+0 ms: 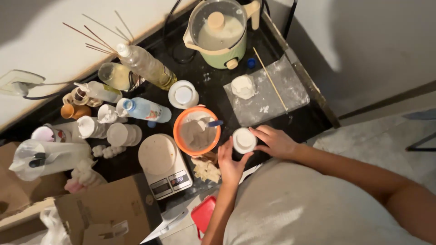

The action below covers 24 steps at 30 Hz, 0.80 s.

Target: Apply a coating to the inside of a small mold using a brush and a mixture from a bowl

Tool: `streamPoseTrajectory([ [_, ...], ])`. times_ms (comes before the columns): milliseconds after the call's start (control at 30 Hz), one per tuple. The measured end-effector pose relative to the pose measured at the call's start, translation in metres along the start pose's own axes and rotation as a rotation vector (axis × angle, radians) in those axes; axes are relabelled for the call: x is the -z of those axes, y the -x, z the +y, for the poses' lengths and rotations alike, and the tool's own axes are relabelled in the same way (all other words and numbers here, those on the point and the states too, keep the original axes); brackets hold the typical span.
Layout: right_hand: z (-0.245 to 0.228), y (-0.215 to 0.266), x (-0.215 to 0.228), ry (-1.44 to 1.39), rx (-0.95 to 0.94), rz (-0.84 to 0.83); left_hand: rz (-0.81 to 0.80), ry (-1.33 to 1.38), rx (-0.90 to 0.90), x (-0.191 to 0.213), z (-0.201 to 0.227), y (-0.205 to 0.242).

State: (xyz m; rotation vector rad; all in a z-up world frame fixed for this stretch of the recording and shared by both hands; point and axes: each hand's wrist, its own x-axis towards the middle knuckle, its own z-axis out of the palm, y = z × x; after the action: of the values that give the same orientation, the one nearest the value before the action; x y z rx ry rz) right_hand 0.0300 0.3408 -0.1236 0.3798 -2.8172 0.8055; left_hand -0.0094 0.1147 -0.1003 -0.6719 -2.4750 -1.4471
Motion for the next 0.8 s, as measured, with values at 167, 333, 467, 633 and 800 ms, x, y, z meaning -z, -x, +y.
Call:
streamPoseTrajectory([
  [167,-0.012,-0.004,0.015,0.0,0.053,0.068,-0.001,-0.016,0.006,0.009,0.005,0.0],
  [333,-0.017,0.001,0.012,0.024,0.067,0.115,0.011,0.009,0.008,0.014,0.016,0.0],
  [467,-0.012,0.003,0.005,-0.012,0.046,0.111,0.008,-0.001,0.017,0.007,0.008,0.007],
  [633,-0.004,0.005,0.006,-0.088,0.022,0.117,-0.045,-0.003,0.144,0.007,0.012,0.025],
  [800,-0.014,0.016,0.017,-0.32,-0.199,-0.049,-0.092,0.194,0.264,0.002,0.005,0.025],
])
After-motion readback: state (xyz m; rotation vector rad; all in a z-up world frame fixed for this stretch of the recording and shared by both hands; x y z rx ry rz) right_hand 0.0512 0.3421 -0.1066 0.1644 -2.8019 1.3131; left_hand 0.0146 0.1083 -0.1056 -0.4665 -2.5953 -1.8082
